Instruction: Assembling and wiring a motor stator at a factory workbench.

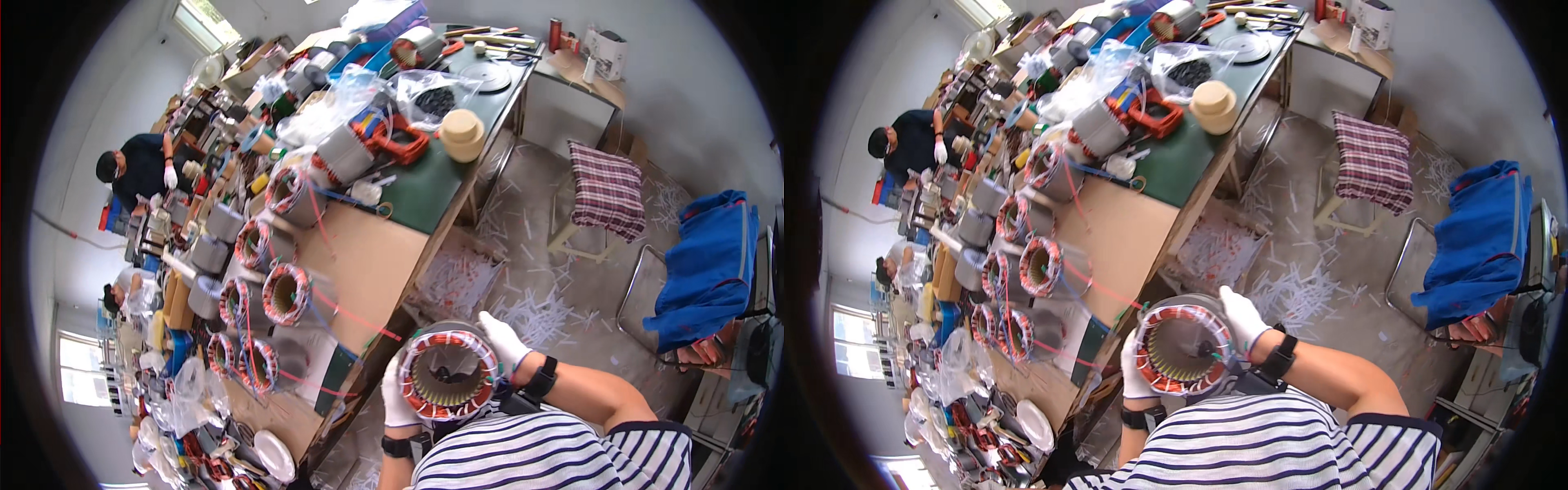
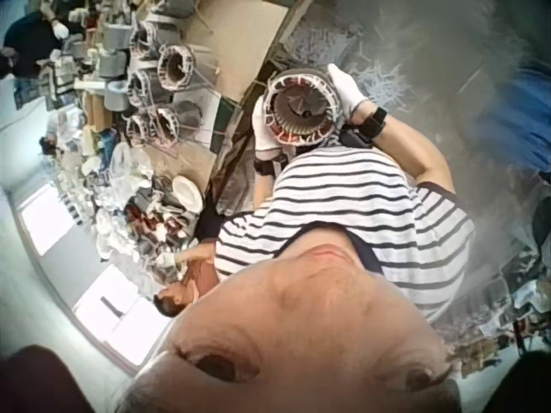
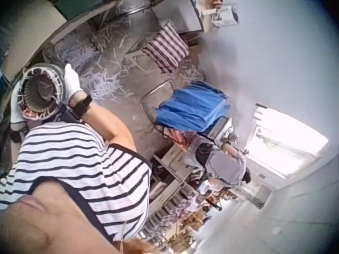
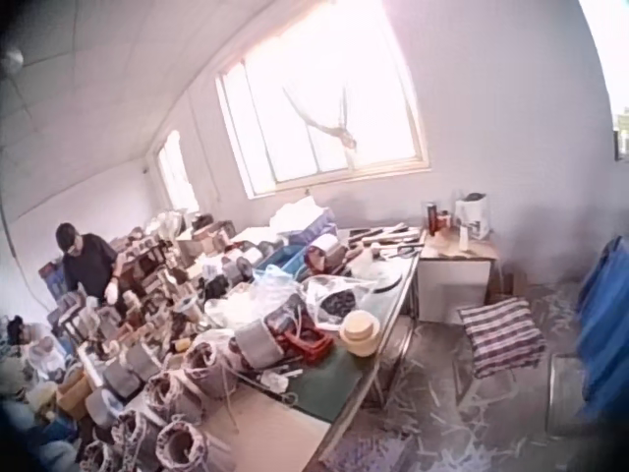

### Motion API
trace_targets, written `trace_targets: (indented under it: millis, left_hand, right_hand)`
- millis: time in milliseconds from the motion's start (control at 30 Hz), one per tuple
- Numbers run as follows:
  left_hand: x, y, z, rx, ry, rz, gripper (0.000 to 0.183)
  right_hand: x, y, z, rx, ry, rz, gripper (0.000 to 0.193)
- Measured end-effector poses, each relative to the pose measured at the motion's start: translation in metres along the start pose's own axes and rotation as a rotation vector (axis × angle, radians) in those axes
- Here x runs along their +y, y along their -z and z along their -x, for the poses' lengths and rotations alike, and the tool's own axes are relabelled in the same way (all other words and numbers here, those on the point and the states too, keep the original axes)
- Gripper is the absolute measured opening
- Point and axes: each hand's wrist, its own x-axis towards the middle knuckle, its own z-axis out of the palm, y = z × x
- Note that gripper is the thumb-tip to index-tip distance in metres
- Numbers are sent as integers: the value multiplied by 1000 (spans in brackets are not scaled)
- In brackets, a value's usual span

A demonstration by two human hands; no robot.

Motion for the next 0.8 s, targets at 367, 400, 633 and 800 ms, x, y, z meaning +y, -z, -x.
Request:
trace_targets:
  millis: [367,400,633,800]
  left_hand:
    - [-54,-224,-181,-162,313,88,29]
    - [-54,-247,-201,-215,309,77,29]
    - [-66,-381,-312,-297,439,-4,26]
    - [-87,-443,-393,-281,355,33,26]
  right_hand:
    - [-201,151,-50,46,-52,-555,31]
    - [-223,162,-55,74,9,-532,29]
    - [-324,253,-121,-20,226,-626,28]
    - [-431,277,-162,-17,212,-529,25]
